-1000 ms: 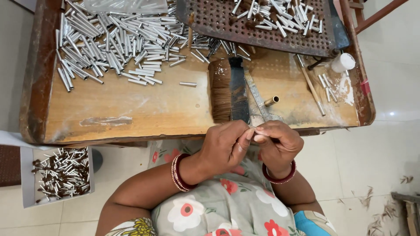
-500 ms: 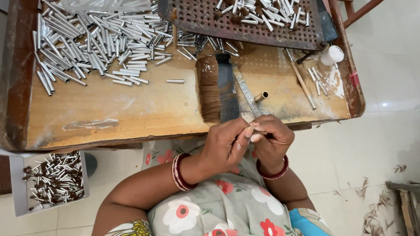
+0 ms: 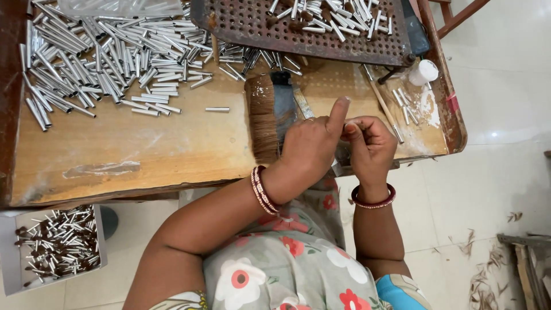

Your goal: Assembling small cylindrical metal tubes by inserting components and checking lengths with a ruler.

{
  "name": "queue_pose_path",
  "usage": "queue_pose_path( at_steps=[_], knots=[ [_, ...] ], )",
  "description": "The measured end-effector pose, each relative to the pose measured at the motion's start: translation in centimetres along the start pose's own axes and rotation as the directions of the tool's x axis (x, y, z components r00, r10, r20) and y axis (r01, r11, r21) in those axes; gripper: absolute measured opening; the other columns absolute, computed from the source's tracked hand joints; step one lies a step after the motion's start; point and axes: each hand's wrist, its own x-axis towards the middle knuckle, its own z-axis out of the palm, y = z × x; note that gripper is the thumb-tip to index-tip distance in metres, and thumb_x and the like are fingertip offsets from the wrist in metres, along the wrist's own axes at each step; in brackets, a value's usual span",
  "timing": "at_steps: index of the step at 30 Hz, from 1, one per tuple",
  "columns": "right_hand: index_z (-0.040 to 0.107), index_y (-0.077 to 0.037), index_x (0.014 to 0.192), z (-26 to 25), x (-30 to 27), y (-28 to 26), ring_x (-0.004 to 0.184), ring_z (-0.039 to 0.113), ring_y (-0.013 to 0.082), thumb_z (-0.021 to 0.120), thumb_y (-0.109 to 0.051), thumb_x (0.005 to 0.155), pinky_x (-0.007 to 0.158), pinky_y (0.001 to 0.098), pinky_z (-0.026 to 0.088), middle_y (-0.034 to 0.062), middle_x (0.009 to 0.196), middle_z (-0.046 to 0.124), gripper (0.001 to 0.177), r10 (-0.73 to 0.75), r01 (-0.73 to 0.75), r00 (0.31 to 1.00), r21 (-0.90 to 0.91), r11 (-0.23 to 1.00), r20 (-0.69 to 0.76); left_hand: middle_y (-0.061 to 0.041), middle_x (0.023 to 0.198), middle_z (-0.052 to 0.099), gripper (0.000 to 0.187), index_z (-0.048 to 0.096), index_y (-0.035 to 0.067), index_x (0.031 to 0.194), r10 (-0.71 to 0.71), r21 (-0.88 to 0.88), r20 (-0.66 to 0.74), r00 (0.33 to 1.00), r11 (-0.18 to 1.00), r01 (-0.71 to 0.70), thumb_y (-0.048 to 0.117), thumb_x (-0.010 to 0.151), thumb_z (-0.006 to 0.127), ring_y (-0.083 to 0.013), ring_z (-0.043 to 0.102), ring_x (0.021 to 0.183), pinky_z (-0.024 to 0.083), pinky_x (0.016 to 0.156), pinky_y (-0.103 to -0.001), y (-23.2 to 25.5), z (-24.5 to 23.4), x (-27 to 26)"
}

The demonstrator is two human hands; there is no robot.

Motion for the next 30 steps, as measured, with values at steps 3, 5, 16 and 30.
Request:
queue_pose_path(
  at_steps=[3,5,16,30],
  knots=[
    [0.066,0.003,0.104,-0.6,0.0,0.3,0.084,0.064,0.0054,0.071,-0.017,0.106,0.077,0.0221,0.055,0.0026,0.095,0.071,0.021,0.025,-0.024,0.999,-0.033,0.999,0.022,-0.017,0.085,0.071,0.070,0.038,0.001,0.149,-0.048,0.012,0.108,0.993,0.999,0.047,0.005,0.084,0.065,-0.0381,0.069,0.072,0.052,0.064,-0.051,0.1,0.2,0.1],
    [0.067,0.003,0.104,-0.8,0.5,-1.0,0.084,0.064,0.0052,0.070,-0.014,0.106,0.076,0.0219,0.054,0.0026,0.093,0.071,0.017,0.026,-0.021,0.997,-0.064,0.998,0.069,-0.016,0.085,0.071,0.070,0.038,0.002,0.148,-0.051,-0.006,0.120,0.992,0.999,0.052,0.005,0.083,0.065,-0.0383,0.069,0.071,0.052,0.063,-0.052,0.4,-0.5,0.1],
    [0.074,-0.002,0.106,-1.7,2.0,-6.9,0.088,0.078,0.0251,0.079,-0.014,0.089,0.078,0.0327,0.060,0.0132,0.101,0.078,0.020,0.111,0.115,0.927,-0.555,0.824,0.357,-0.013,0.102,0.070,0.073,0.041,0.005,0.149,-0.022,-0.004,0.107,0.994,1.000,0.022,0.008,0.081,0.069,-0.0349,0.068,0.095,0.050,0.085,-0.049,1.3,-3.1,-0.5],
    [0.072,-0.005,0.103,0.3,0.6,-2.5,0.083,0.068,0.0235,0.085,-0.018,0.090,0.077,0.0344,0.054,0.0094,0.093,0.072,0.023,-0.047,0.177,0.965,-0.505,0.845,0.258,-0.008,0.133,0.067,0.015,0.062,0.015,0.104,-0.069,-0.104,-0.343,0.937,0.994,0.035,0.019,0.097,0.074,-0.0284,0.059,0.136,0.021,0.127,-0.048,-1.7,-10.4,-5.2]
  ],
)
